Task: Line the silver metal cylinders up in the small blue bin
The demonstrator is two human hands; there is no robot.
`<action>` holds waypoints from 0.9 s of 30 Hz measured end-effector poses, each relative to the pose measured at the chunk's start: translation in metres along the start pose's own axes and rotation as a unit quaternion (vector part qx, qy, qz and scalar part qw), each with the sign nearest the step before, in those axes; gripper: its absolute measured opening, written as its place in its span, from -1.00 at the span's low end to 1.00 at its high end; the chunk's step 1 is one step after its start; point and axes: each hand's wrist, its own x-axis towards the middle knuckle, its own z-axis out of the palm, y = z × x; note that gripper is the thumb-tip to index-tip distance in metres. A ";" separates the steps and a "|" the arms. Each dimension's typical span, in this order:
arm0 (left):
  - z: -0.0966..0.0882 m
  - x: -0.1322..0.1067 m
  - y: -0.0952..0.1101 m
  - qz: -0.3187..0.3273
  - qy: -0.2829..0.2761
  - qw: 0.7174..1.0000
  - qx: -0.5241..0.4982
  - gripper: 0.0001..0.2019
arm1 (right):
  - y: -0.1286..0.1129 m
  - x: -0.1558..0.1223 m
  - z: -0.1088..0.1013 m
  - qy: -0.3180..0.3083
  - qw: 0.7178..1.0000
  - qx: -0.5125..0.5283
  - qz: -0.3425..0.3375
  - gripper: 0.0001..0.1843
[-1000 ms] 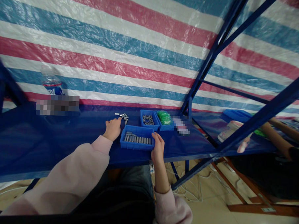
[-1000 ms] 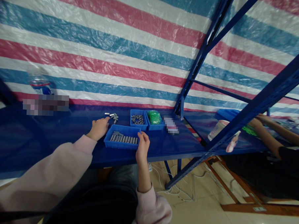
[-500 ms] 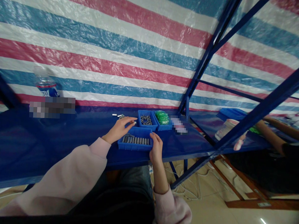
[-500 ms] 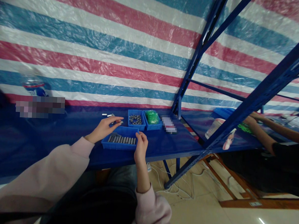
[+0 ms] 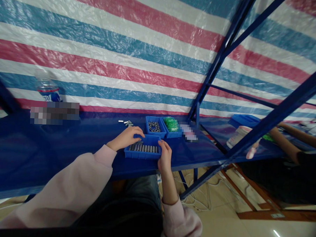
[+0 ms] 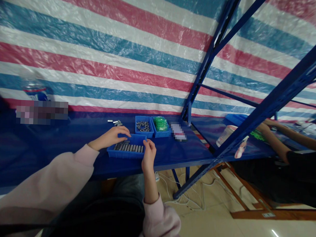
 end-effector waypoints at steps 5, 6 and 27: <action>-0.001 0.000 0.000 -0.030 -0.059 0.995 0.072 -0.76 | 0.000 0.000 0.000 0.004 1.000 -0.010 -0.006 -0.70; -0.001 0.000 0.002 -0.033 -0.074 0.993 0.090 -0.73 | 0.000 0.000 0.000 0.004 1.000 -0.010 -0.007 -0.71; -0.010 0.003 -0.034 -0.072 0.219 0.970 0.081 -0.69 | -0.001 -0.002 0.000 0.016 1.000 0.005 -0.002 -0.69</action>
